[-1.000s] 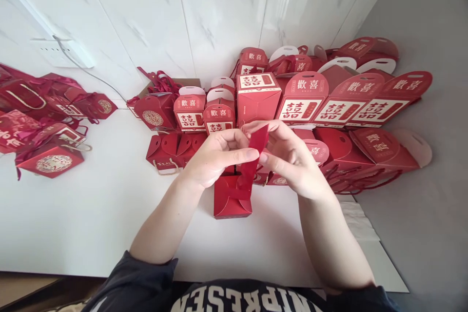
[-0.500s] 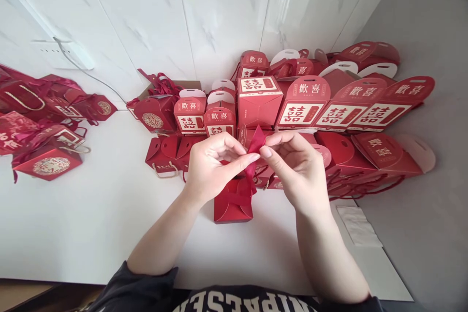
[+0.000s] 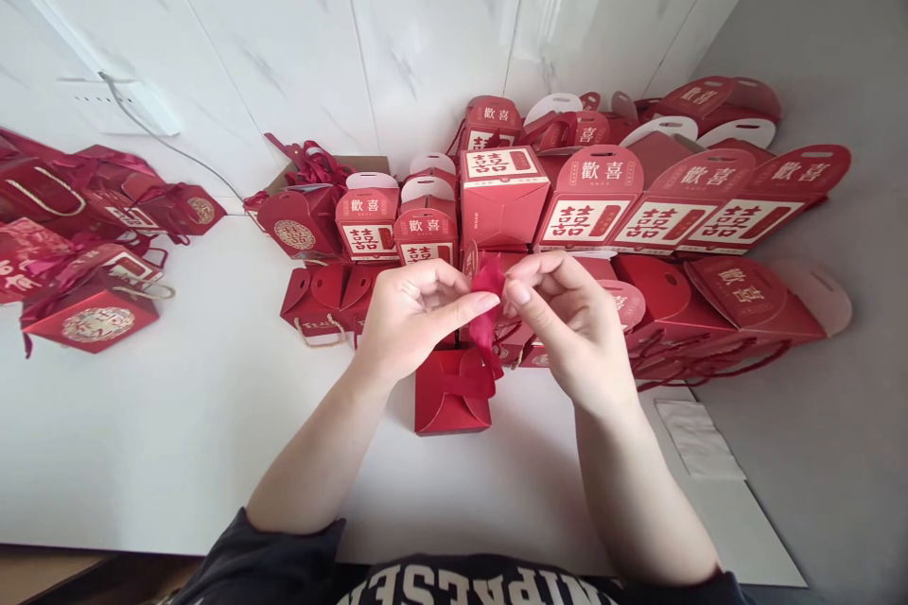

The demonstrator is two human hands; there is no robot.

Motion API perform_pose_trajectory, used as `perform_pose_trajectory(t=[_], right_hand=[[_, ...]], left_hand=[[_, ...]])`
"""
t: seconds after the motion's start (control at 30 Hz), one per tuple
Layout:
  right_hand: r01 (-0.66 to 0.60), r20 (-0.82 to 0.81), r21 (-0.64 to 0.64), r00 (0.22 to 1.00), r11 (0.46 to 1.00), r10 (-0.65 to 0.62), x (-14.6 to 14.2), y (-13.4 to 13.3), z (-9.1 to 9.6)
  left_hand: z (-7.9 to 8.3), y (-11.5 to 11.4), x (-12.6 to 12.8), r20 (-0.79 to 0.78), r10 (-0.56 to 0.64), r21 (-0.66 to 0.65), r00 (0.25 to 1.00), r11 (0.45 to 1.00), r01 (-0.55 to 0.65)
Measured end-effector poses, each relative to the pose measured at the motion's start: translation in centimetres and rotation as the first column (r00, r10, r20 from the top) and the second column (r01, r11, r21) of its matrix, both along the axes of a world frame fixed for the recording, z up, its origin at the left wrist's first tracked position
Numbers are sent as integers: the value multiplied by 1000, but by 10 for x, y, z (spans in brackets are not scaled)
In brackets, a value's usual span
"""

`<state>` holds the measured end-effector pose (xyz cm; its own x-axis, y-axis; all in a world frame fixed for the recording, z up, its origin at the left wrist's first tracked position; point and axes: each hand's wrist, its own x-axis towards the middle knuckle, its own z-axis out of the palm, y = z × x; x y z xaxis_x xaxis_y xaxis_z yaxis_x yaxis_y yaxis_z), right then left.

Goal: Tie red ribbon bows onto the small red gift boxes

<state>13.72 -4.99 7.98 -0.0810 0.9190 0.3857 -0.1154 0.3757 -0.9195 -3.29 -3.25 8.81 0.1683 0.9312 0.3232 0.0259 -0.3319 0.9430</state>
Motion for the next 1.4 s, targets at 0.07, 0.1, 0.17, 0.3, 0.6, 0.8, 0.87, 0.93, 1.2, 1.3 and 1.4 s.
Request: perform_pose_trajectory(t=[0.07,0.1,0.17,0.3,0.6,0.8,0.87,0.93,1.2,1.3,1.4], right_hand=[[-74,79,-26,994,997,76,2,-2,3],[-114,112,-35,987,993,117,3,-3,4],[-159,125,-34,979,987,162,3,-6,5],[-91,37,57,995,994,89,2,-12,9],[-20,38,151,999,988,15,-7,-12,19],[-59,34,164,998,985,54,-14,-13,18],[-36,50,161,998,986,28,-14,-13,18],[-7,62,162,998,987,-3,-15,-14,18],[80,-6,222,997,972,-81,-16,-11,17],[53,-26,251,998,966,-48,-14,-9,16],[4,-26,253,1000,968,3,-12,-8,15]], left_hand=[[0,0,1,20,-8,28,1000,1000,8],[0,0,1,34,-25,40,999,999,24],[0,-2,-2,61,-84,53,995,995,81],[-6,-2,-22,-4,-265,83,964,961,265],[-83,-5,-41,-199,-499,-20,843,862,506],[-107,-13,-38,-132,-443,-9,887,895,446],[-109,-13,-39,-194,-435,-8,879,897,442],[-111,-13,-41,-263,-395,-8,880,913,408],[-105,-9,-52,-289,-486,-14,825,864,504],[-98,-7,-56,-327,-520,-26,789,839,543],[-94,-7,-54,-410,-539,-17,736,812,584]])
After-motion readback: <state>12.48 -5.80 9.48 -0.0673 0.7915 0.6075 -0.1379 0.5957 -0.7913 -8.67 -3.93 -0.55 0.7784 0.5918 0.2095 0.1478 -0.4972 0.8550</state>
